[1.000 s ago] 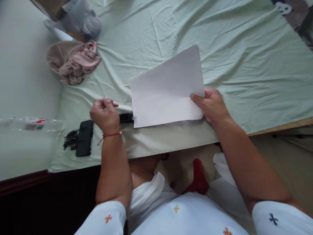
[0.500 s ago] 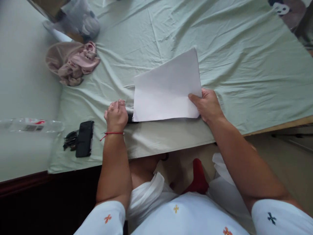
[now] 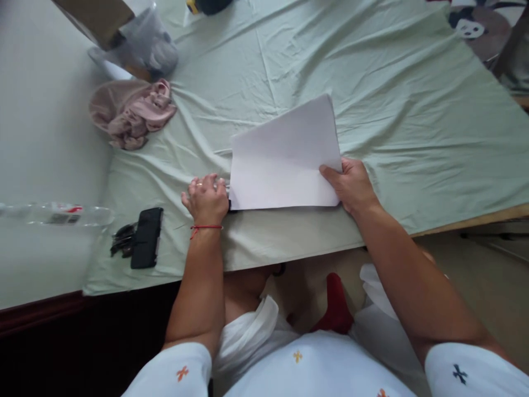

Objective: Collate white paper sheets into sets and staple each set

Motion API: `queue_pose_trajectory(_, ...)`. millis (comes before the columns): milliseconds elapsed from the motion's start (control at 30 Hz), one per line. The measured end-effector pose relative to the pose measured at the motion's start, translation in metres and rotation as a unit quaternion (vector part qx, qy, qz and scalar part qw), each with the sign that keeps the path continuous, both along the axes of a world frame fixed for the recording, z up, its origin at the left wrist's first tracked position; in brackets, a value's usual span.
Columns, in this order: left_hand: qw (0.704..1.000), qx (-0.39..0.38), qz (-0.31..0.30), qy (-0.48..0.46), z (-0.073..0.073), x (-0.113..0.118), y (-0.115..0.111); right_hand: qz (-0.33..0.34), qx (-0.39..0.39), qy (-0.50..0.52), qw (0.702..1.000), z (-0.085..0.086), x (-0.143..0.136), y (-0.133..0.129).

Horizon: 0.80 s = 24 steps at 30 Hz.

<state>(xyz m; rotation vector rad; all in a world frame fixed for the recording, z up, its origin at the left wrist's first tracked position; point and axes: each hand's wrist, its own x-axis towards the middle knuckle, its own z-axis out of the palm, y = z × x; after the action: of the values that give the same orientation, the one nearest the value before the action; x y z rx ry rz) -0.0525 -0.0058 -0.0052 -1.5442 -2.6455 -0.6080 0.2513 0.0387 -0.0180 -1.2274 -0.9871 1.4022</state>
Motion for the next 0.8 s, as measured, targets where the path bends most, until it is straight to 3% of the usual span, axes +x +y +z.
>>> queue_pose_trajectory(133,0.998,0.061,-0.011,-0.017,0.000,-0.016,0.003,-0.026,0.004,-0.014,1.000,0.006,0.011,0.001)
queue_pose_trajectory(233,0.983,0.162,-0.047,-0.066,0.007,-0.018,-0.003,-0.063,0.009,0.005,0.998,0.009,0.025,0.008)
queue_pose_trajectory(333,0.944,0.274,-0.066,-0.171,0.020,-0.005,-0.011,-0.097,0.015,0.038,0.994,0.011,0.038,0.017)
queue_pose_trajectory(400,0.904,0.310,-0.087,-0.281,0.029,0.006,-0.013,-0.099,0.028,0.050,0.993,0.013,0.044,0.022)
queue_pose_trajectory(500,0.833,0.281,-0.107,-0.464,0.038,0.016,-0.012,-0.081,0.027,0.057,0.995,0.014,0.046,0.022)
queue_pose_trajectory(600,0.793,0.195,-0.119,-0.565,0.040,0.021,-0.009,-0.070,0.016,0.047,0.996,0.014,0.044,0.018)
queue_pose_trajectory(700,0.785,0.174,-0.161,-0.573,0.038,0.024,-0.008,-0.066,0.019,0.037,0.997,0.013,0.042,0.015)
queue_pose_trajectory(800,0.807,0.193,-0.152,-0.537,0.035,0.029,-0.007,-0.070,0.025,0.042,0.996,0.012,0.041,0.014)
